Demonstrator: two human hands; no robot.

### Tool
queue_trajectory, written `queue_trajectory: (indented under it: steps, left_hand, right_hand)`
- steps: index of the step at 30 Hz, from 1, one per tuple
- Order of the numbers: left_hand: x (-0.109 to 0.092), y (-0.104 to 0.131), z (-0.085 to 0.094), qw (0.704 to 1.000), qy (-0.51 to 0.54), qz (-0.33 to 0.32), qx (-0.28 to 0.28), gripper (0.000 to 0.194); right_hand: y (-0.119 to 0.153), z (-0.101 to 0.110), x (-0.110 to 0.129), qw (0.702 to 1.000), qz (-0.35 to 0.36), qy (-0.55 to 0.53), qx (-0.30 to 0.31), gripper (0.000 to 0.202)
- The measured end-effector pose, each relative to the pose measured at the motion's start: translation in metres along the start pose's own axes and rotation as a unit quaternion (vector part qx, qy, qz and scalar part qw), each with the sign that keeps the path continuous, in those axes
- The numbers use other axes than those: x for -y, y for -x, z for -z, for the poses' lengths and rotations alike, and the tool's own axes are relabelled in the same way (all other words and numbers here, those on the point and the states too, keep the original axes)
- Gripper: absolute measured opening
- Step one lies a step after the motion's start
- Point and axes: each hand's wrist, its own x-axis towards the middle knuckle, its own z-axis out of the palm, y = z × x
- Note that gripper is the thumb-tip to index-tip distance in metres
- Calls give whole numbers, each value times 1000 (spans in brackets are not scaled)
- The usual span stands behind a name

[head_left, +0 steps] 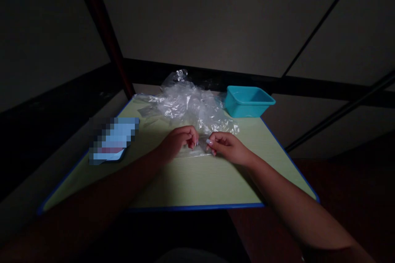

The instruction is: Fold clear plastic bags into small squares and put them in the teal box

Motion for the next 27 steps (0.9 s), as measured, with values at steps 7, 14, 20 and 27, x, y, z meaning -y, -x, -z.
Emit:
queue_trajectory:
  steps: [7, 14, 20, 27]
  left_hand:
    - [18, -11, 7, 996, 78, 28, -30, 40]
    - [17, -11, 8, 983, -116, -18, -144, 49]
    - [9, 7, -3, 846, -530, -54, -34, 48]
    - [22, 17, -3, 755, -646, 46, 103, 61]
  right_hand:
    - [0, 6, 3, 998, 9, 27, -49, 39]
    - [-1, 12, -1, 933, 57, 297, -195, 21]
    - [6, 8, -5, 887, -40, 455, -62, 57]
    - [7, -3, -3, 842, -124, 514, 103, 71]
